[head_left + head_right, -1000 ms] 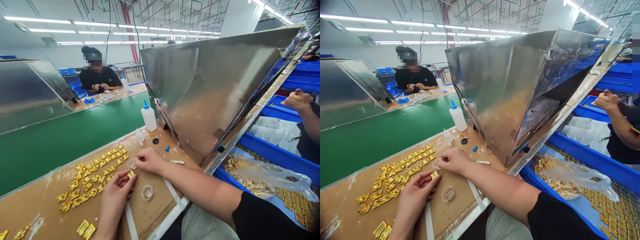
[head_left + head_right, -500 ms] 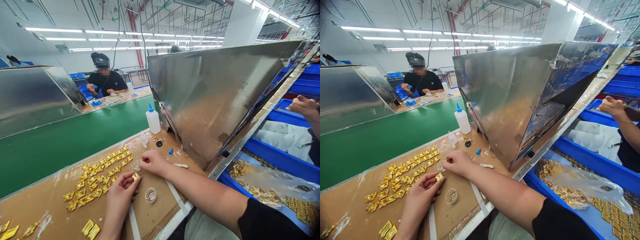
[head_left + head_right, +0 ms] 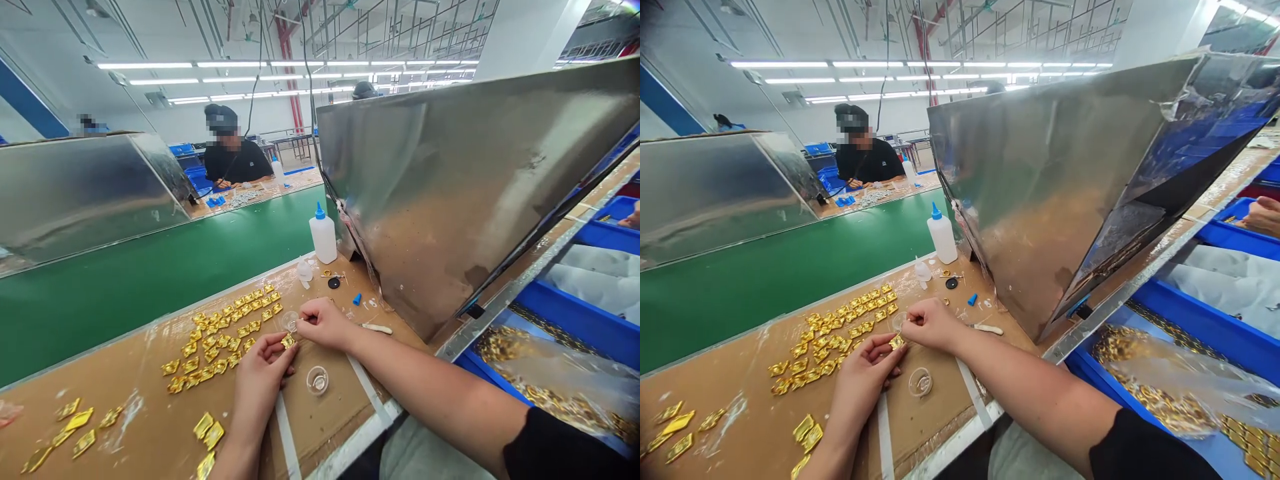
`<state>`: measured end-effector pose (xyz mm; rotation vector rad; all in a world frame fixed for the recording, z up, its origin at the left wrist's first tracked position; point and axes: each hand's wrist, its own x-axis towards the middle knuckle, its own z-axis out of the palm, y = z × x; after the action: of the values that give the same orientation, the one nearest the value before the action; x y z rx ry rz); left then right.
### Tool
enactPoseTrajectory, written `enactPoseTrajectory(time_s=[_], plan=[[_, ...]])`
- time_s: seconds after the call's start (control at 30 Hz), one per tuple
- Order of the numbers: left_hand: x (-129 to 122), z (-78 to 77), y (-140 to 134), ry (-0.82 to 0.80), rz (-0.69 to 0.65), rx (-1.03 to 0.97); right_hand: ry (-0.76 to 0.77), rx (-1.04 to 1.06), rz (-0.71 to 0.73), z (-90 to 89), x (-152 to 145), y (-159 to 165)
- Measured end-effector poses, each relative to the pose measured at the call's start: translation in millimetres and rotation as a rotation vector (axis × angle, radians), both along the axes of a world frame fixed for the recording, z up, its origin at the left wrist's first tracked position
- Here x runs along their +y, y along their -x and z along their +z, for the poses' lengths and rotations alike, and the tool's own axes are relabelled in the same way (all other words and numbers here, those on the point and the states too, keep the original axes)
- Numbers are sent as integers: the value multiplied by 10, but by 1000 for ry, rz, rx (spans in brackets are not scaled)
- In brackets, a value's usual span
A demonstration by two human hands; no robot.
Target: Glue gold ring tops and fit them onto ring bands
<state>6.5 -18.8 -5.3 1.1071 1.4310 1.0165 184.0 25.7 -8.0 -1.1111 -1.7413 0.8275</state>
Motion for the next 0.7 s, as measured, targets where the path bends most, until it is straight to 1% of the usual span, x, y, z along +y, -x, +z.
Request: enactPoseTrajectory(time_s=[0.2,0.43,0.7], plan=[[2,17,-2,9,-5,-5,1,-26,20,13,3,-3],[-4,37,14,19,-13,5,3,-27,54,-23,3,-20],[21,-5,26,27,-15,20,8,-27,55,-41,-8,-22]])
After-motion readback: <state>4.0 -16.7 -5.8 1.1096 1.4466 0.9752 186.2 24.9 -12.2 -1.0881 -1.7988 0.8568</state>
